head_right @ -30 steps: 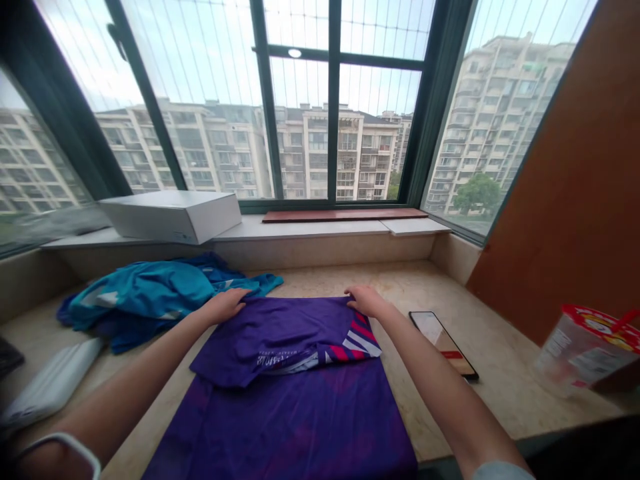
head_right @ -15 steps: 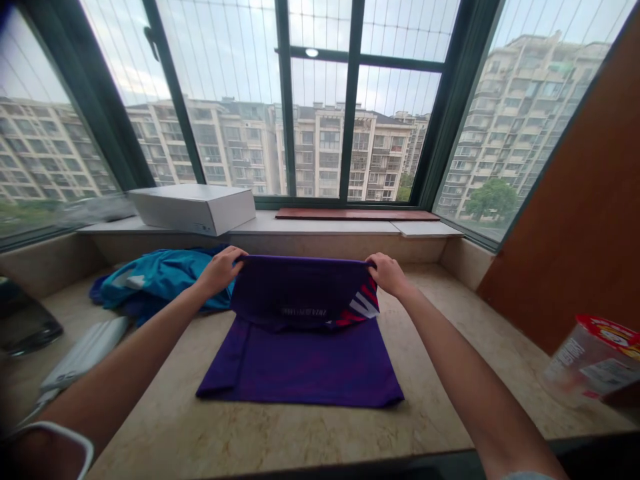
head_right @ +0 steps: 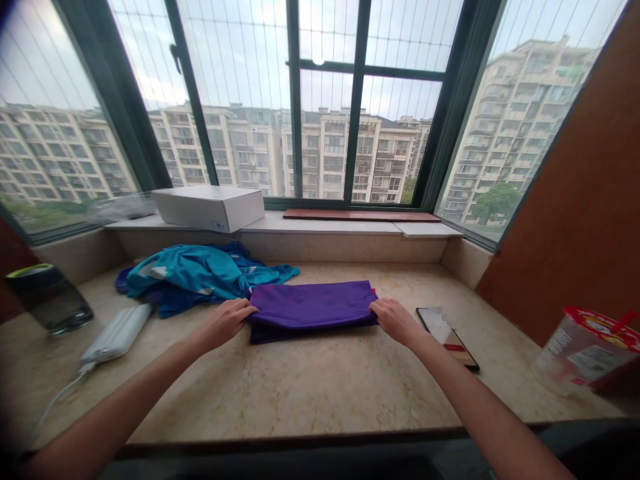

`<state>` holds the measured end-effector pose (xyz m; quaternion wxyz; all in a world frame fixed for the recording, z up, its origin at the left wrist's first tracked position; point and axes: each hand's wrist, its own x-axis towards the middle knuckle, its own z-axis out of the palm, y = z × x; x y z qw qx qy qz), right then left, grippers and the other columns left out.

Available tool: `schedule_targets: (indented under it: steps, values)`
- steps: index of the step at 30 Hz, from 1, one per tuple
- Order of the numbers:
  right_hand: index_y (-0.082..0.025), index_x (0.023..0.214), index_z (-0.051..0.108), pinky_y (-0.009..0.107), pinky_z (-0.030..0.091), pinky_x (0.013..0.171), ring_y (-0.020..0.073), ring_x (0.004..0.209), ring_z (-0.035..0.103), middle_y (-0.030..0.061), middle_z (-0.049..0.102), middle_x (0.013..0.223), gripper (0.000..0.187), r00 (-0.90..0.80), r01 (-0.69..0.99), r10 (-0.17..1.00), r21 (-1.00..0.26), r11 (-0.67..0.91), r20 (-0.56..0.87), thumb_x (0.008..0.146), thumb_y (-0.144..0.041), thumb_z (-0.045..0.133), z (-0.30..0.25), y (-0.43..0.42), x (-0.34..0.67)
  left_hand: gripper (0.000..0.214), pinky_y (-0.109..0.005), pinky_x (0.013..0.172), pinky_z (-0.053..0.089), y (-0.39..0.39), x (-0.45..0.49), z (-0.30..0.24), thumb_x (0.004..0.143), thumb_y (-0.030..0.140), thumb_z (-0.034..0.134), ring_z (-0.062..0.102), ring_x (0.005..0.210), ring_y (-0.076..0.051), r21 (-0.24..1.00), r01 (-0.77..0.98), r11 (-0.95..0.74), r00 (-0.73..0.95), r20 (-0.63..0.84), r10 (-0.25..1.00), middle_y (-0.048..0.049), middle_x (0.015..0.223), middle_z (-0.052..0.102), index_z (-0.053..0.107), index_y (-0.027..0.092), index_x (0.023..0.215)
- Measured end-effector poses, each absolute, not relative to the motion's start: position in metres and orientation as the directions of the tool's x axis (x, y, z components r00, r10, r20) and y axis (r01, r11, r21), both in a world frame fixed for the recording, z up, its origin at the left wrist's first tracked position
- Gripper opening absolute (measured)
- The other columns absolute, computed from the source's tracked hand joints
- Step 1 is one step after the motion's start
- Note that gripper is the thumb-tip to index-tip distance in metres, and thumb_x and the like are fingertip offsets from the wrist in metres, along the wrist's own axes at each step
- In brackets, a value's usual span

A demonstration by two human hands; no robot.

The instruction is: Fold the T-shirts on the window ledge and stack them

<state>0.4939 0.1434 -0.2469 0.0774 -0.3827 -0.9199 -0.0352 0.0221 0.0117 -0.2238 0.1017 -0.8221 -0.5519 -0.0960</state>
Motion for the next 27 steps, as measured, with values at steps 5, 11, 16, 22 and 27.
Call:
schedule_targets:
  steps: [5,11,16,22,27]
  values:
    - [-0.02,0.099,0.065,0.035,0.042,0.094,0.0246,0.103,0.061,0.0094,0.07,0.105,0.028,-0.671,0.724,0.69,0.04,0.688,0.272,0.086,-0.002,0.048,-0.238,0.153,0.495,0.027,-0.043,0.095,0.052,0.008,0.035,-0.229,0.082,0.012,0.063,0.065,0.107,-0.03,-0.021,0.917,-0.398,0.386,0.292,0.875,-0.0124,0.117,0.067,0.069,0.02,0.107]
    - [-0.018,0.102,0.064,0.037,0.039,0.099,0.0278,0.11,0.058,0.0134,0.067,0.114,0.022,-0.554,0.808,0.715,0.069,0.586,0.427,0.094,-0.008,0.046,-0.227,0.17,0.499,0.027,-0.043,0.101,0.052,0.014,0.065,-0.239,0.085,0.02,0.063,0.067,0.113,-0.028,0.1,0.905,-0.414,0.347,0.39,0.853,-0.0112,0.122,0.07,0.065,0.022,0.112]
    - [-0.019,0.099,0.063,0.033,0.042,0.09,0.0254,0.104,0.061,0.0114,0.069,0.11,0.026,-0.592,0.799,0.744,0.101,0.593,0.31,0.089,-0.002,0.046,-0.237,0.171,0.508,0.04,-0.045,0.101,0.054,0.011,0.089,-0.254,0.088,0.035,0.067,0.068,0.115,-0.031,0.156,0.893,-0.422,0.358,0.32,0.877,-0.0145,0.125,0.071,0.063,0.02,0.124]
    - [-0.02,0.099,0.062,0.03,0.043,0.081,0.0231,0.097,0.063,0.0105,0.069,0.104,0.029,-0.557,0.828,0.786,0.103,0.552,0.269,0.089,-0.001,0.043,-0.245,0.169,0.526,0.043,-0.045,0.105,0.051,0.011,0.079,-0.254,0.087,0.03,0.069,0.065,0.123,-0.03,0.172,0.877,-0.448,0.399,0.258,0.88,-0.0123,0.132,0.069,0.063,0.023,0.129]
    - [-0.02,0.096,0.062,0.033,0.044,0.087,0.025,0.102,0.061,0.0114,0.068,0.105,0.025,-0.549,0.834,0.798,0.096,0.543,0.251,0.086,-0.003,0.047,-0.241,0.165,0.535,0.058,-0.045,0.112,0.047,0.003,0.061,-0.245,0.076,0.008,0.066,0.062,0.128,-0.03,0.165,0.85,-0.5,0.478,0.155,0.864,-0.0088,0.142,0.064,0.066,0.027,0.131]
